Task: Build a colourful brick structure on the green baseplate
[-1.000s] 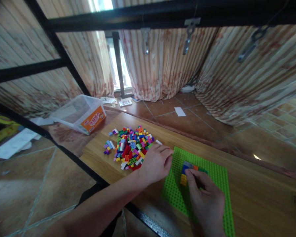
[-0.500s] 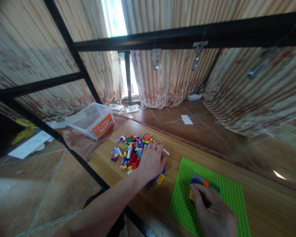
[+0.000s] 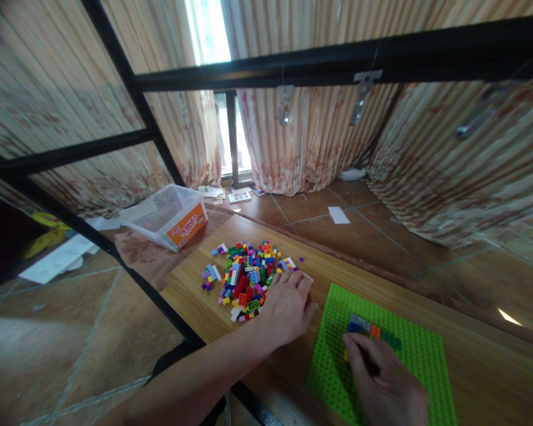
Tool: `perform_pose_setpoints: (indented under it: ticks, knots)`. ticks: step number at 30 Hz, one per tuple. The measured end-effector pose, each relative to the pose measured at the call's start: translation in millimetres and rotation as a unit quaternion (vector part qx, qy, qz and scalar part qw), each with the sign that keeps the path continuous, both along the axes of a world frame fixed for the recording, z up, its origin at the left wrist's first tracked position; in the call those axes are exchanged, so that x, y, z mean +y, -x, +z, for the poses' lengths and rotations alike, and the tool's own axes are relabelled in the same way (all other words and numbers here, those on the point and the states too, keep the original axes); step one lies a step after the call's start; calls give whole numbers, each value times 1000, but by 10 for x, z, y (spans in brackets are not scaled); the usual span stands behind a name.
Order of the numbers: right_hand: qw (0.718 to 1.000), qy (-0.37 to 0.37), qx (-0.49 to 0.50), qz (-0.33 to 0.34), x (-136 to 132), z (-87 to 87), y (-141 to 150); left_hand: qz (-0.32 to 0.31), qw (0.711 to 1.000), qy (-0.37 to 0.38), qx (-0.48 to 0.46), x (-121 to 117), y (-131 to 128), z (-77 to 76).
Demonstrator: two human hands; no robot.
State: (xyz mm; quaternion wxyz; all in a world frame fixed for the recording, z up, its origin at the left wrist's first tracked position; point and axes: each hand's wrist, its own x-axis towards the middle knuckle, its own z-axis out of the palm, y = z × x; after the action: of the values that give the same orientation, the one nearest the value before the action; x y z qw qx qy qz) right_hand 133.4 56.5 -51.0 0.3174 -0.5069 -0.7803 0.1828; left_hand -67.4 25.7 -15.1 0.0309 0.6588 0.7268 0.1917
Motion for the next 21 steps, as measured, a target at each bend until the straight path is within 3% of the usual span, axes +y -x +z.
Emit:
perform_pose_setpoints:
  ticks: [5,8,11,15,21]
  knots:
    - [1000,8,-23,11,-7,33,-9,56,996,-62,-26,75,397,190]
    - [999,-2,-30,13,-13,57,-3,178,982,-59,-28,102,873,292]
    - [999,-20,-23,24,-11,44,14,279,959,14,-43,83,1307,296]
    - [999,-38,-16,33,-7,3,37,288,953,71,-58,48,1563,215]
    - [997,-66,5,35,2,126,8,277,952,116,-58,78,1531,213]
